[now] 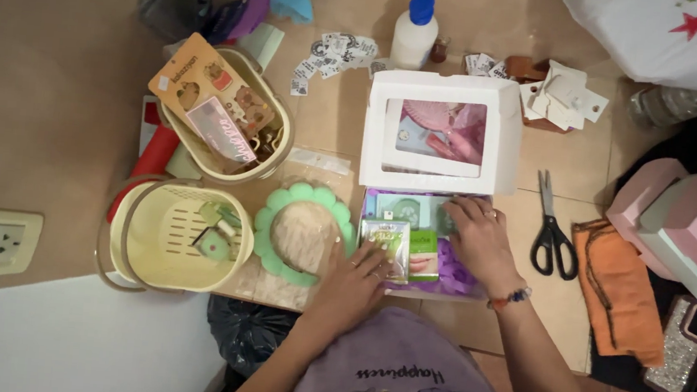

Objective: The person places items including a green headband, face masks, and small beauty products into a white gift box lined with purple paper, arranging the items inside by hand and using a small pair of scissors to cut a tag.

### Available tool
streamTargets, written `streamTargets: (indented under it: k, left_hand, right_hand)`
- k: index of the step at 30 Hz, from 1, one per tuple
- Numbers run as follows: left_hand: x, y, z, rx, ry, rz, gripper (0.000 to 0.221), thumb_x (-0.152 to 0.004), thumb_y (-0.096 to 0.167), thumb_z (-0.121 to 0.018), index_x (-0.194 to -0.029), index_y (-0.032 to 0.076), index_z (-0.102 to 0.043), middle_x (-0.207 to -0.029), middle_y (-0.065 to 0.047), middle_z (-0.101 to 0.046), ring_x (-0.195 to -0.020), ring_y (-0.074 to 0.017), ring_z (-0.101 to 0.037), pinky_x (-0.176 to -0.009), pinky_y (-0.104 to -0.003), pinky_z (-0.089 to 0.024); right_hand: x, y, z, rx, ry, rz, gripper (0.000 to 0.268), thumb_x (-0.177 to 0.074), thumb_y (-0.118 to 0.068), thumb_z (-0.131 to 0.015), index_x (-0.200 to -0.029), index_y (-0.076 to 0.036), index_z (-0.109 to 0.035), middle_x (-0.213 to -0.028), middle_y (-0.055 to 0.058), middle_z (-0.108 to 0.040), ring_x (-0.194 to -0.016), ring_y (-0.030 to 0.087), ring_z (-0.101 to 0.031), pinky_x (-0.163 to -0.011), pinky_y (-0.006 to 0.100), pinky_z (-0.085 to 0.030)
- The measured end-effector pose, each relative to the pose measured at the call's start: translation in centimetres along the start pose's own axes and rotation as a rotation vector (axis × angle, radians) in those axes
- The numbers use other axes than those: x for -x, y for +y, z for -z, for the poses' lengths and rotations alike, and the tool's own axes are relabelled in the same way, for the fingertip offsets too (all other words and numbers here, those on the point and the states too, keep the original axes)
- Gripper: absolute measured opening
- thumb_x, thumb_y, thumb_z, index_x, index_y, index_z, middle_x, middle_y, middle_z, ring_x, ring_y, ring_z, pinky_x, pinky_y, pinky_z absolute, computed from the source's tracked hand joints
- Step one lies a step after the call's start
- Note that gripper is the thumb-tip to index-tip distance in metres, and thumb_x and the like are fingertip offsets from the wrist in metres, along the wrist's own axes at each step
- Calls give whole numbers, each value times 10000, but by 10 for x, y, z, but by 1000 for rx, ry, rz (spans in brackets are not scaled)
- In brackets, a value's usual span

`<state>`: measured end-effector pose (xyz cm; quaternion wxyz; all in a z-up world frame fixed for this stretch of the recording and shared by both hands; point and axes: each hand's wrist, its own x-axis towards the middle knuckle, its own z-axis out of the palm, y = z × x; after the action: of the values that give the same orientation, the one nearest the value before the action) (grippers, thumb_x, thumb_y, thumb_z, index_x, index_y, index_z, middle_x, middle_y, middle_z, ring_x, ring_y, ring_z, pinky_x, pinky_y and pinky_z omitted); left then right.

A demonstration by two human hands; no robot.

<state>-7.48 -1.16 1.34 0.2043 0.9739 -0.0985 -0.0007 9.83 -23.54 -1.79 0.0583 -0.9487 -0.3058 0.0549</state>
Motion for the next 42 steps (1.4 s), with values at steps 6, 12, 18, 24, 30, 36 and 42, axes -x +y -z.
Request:
streamTargets:
  k: [6, 12, 18, 24, 30, 36, 42]
  left_hand:
    - [23, -29, 10, -7, 277, 44, 354, -906, 317, -689, -1254, 251, -703, -1322, -24, -671, -1342, -282, -534, -1089, -624, -340]
    - [92, -99, 89, -6, 661, 468, 308, -912, 192, -696, -1204, 94, -706, -1158, -159, -697, -1111, -397, -656, -940, -499, -520]
    - [116, -166, 110, -54, 476, 805, 409, -865, 88, -683, -1271, 38, -678, -1174, -176, -702, -1037, -400, -693, -884, -504, -556]
    - [75, -202, 84, 55, -88, 1167, 849, -794, 400, -727, -1533, 198, -362, -1419, -171, -479, -1248, -442, -568, -922, -639, -538]
    - [61, -216, 68, 68, -252, 1220, 1144, -688, 470, -793, -1596, 165, -166, -1451, -179, -371, -1341, -483, -436, -946, -710, -487]
    - [53, -211, 81, 96, -251, 1278, 1129, -702, 482, -829, -1562, 131, -187, -1462, -181, -354, -1341, -498, -440, -991, -690, -470]
    - [47, -201, 91, 93, -258, 1283, 1033, -761, 354, -837, -1550, 105, -219, -1434, -203, -376, -1329, -513, -439, -1011, -687, -452]
  right_hand:
    - [9, -9, 16, 4, 16, -28, 535, -755, -272, -768, -1279, -300, -662, -1306, -30, -619, -1287, 262, -557, -1014, 504, -498]
    - [21, -21, 8, -84, 43, 31, 541, -754, -320, -785, -1282, -327, -669, -1259, -48, -641, -1261, 264, -586, -972, 489, -535]
    - [28, -34, -14, -52, -20, 28, 542, -785, -376, -751, -1314, -313, -650, -1155, 3, -661, -1122, 287, -657, -885, 469, -570]
    - [20, -39, -15, -258, -74, -107, 522, -844, -231, -701, -1357, -238, -605, -1148, 108, -630, -1043, 402, -686, -872, 532, -566]
    - [14, -40, -7, -482, -158, -199, 527, -824, -98, -690, -1323, -225, -578, -1102, 132, -620, -1002, 453, -702, -885, 541, -577]
    - [9, -26, 3, -559, -205, -235, 401, -865, -80, -619, -1215, -264, -680, -1059, 122, -734, -1044, 394, -717, -928, 492, -570]
    - [9, -35, 28, -527, -184, -170, 393, -896, -53, -549, -1170, -237, -761, -1084, 175, -690, -1052, 476, -679, -944, 539, -565]
